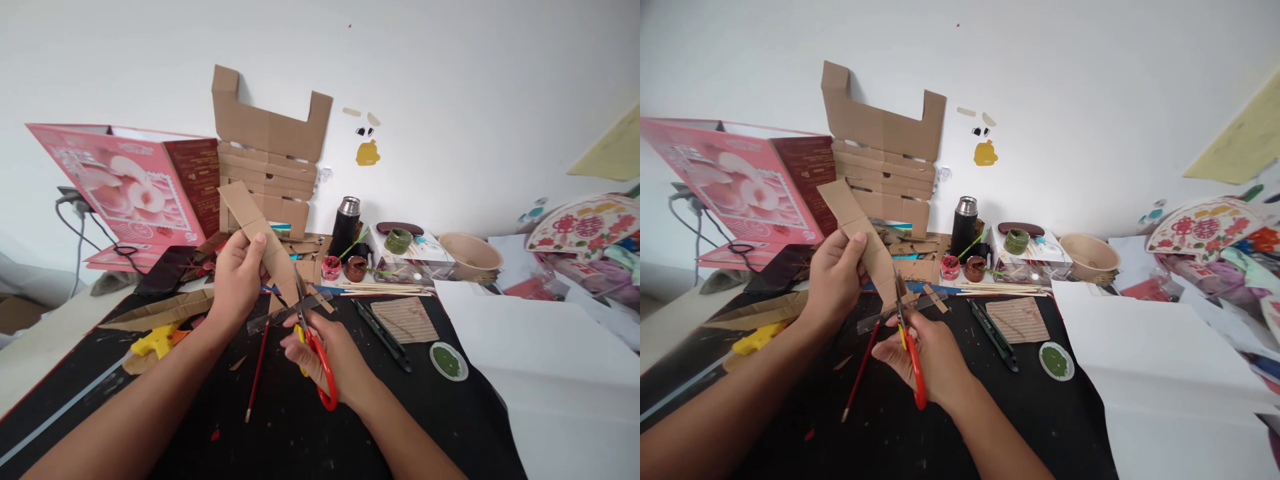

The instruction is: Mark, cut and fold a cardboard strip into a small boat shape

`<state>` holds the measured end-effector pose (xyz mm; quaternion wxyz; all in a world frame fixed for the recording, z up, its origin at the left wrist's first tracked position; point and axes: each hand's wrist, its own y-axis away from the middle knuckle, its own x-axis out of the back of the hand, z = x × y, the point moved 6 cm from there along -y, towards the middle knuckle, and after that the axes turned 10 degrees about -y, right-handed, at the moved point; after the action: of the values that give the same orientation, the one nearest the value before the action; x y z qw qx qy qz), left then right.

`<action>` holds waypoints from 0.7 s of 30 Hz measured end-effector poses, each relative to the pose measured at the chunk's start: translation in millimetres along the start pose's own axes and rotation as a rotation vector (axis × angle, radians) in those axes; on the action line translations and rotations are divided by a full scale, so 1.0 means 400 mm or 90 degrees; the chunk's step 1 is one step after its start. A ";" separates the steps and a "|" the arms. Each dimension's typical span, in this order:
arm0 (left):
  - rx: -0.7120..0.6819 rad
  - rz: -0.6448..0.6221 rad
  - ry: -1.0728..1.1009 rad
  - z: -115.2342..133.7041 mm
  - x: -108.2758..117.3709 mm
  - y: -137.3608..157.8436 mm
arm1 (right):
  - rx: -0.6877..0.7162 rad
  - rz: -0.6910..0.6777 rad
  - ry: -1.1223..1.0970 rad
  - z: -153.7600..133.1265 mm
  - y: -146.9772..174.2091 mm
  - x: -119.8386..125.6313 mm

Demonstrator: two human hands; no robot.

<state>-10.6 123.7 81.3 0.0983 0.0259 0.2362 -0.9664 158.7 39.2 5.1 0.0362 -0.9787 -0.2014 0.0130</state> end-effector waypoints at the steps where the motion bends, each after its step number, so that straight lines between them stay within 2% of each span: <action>1: -0.003 -0.004 -0.005 0.003 -0.001 0.001 | 0.003 -0.003 0.004 0.001 0.000 0.000; 5: -0.016 -0.016 -0.029 0.009 -0.008 0.011 | -0.008 0.038 0.042 0.014 0.000 0.007; 9: -0.024 -0.019 -0.043 0.002 -0.017 0.020 | -0.010 0.052 0.011 0.025 0.000 0.003; 21: -0.017 -0.023 -0.055 -0.004 -0.016 0.022 | 0.005 0.090 0.061 0.000 0.008 0.011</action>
<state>-2.5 118.0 76.4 0.0912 -0.0217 0.2453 -0.9649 163.9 38.1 4.9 0.0484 -0.9899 -0.1296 -0.0309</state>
